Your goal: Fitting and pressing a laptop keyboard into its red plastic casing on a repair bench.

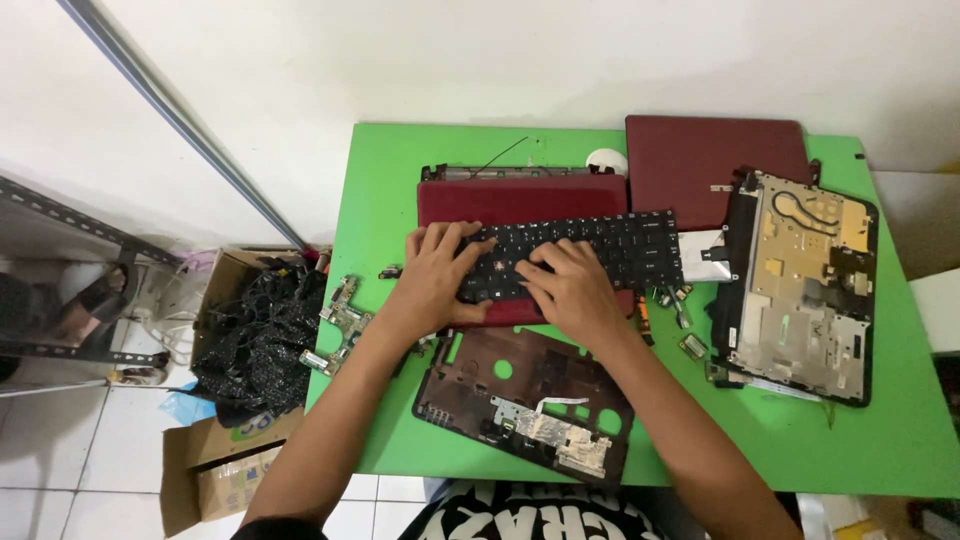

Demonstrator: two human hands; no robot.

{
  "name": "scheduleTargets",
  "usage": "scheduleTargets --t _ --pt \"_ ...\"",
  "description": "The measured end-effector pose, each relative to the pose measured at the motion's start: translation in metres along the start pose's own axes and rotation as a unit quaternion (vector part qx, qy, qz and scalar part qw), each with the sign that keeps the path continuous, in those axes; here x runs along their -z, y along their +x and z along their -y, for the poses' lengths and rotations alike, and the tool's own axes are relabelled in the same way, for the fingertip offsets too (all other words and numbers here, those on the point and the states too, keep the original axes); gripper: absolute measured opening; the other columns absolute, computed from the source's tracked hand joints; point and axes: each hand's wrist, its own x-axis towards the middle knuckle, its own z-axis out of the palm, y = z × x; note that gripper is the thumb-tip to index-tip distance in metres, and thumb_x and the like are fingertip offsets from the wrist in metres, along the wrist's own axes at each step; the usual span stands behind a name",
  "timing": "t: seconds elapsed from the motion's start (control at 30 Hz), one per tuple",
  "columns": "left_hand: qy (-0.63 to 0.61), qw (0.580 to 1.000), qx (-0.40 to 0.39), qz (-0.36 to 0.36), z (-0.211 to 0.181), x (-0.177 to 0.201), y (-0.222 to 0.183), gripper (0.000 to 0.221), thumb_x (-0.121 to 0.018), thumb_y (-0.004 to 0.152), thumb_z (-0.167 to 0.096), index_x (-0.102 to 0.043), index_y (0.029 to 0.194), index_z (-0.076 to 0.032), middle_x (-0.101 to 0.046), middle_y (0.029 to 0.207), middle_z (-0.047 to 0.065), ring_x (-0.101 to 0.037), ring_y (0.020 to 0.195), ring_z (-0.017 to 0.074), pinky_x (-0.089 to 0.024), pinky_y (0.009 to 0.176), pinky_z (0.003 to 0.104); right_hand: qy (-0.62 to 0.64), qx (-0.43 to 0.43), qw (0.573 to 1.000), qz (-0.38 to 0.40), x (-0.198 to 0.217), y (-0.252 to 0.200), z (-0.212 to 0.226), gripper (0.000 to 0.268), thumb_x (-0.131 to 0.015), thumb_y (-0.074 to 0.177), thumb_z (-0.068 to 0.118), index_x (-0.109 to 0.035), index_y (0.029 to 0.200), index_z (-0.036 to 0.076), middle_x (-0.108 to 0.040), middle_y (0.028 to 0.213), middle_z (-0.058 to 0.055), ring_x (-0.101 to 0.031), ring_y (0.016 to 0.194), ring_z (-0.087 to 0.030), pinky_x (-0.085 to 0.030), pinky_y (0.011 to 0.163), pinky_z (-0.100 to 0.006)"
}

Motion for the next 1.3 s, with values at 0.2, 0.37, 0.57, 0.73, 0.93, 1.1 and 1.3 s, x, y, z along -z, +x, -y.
scheduleTargets --t 0.2,0.37,0.57,0.73,0.93,1.1,1.3 --pt "-0.022 0.999 0.011 0.028 -0.004 0.011 -0.002 0.08 -0.078 0.069 -0.053 -0.055 0.14 -0.024 -0.044 0.144 0.002 -0.038 0.136 0.0264 -0.027 0.109 0.055 -0.038 -0.042 0.998 0.034 0.031 -0.009 -0.017 0.017 -0.077 0.089 0.021 -0.081 0.106 0.019 -0.065 0.096 0.0 -0.06 0.092 -0.023 -0.045 0.085 -0.041" --pt "-0.02 0.999 0.011 0.022 -0.004 0.009 -0.002 0.079 -0.078 0.071 -0.052 -0.055 0.141 -0.023 -0.044 0.144 0.003 -0.037 0.136 0.0267 -0.026 0.109 0.054 -0.024 -0.013 0.999 0.017 0.013 -0.004 -0.012 0.015 -0.074 0.091 0.02 -0.08 0.105 0.019 -0.064 0.096 0.0 -0.06 0.093 -0.024 -0.045 0.084 -0.042" --pt "-0.037 0.998 0.008 0.045 -0.007 0.02 -0.001 0.078 -0.077 0.075 -0.051 -0.054 0.143 -0.022 -0.043 0.147 0.003 -0.036 0.137 0.0268 -0.025 0.11 0.053 -0.045 -0.012 0.999 0.023 0.019 0.006 -0.017 0.014 -0.073 0.091 0.021 -0.081 0.103 0.022 -0.065 0.097 0.0 -0.059 0.096 -0.023 -0.045 0.086 -0.041" --pt "-0.046 0.998 0.011 0.037 -0.004 0.025 -0.001 0.078 -0.078 0.074 -0.049 -0.054 0.143 -0.023 -0.044 0.145 0.002 -0.036 0.136 0.0263 -0.024 0.109 0.052 -0.04 -0.052 0.996 0.057 0.033 0.003 -0.027 0.016 -0.075 0.089 0.021 -0.082 0.103 0.022 -0.067 0.098 0.0 -0.059 0.098 -0.023 -0.045 0.088 -0.042" --pt "-0.048 0.998 0.004 0.05 -0.003 0.021 0.002 0.081 -0.08 0.073 -0.05 -0.053 0.145 -0.023 -0.041 0.147 0.003 -0.033 0.137 0.0264 -0.022 0.111 0.052 -0.03 -0.001 0.999 0.013 0.007 0.014 -0.009 0.014 -0.073 0.09 0.018 -0.081 0.101 0.021 -0.063 0.096 -0.001 -0.057 0.096 -0.024 -0.047 0.084 -0.042" --pt "-0.056 0.998 0.009 0.042 -0.007 0.026 -0.002 0.079 -0.082 0.074 -0.047 -0.055 0.143 -0.022 -0.043 0.146 0.002 -0.034 0.136 0.026 -0.022 0.111 0.05 -0.009 0.015 1.0 0.007 0.01 0.012 -0.009 0.011 -0.074 0.091 0.022 -0.081 0.1 0.02 -0.062 0.096 -0.001 -0.057 0.095 -0.023 -0.046 0.084 -0.041" --pt "-0.058 0.997 0.015 0.046 -0.001 0.022 -0.001 0.081 -0.082 0.071 -0.051 -0.055 0.143 -0.025 -0.042 0.145 0.0 -0.035 0.137 0.0245 -0.021 0.112 0.05 0.012 -0.009 0.997 0.07 0.024 0.0 -0.009 0.014 -0.076 0.089 0.022 -0.082 0.102 0.021 -0.065 0.098 -0.001 -0.058 0.096 -0.024 -0.047 0.087 -0.042"
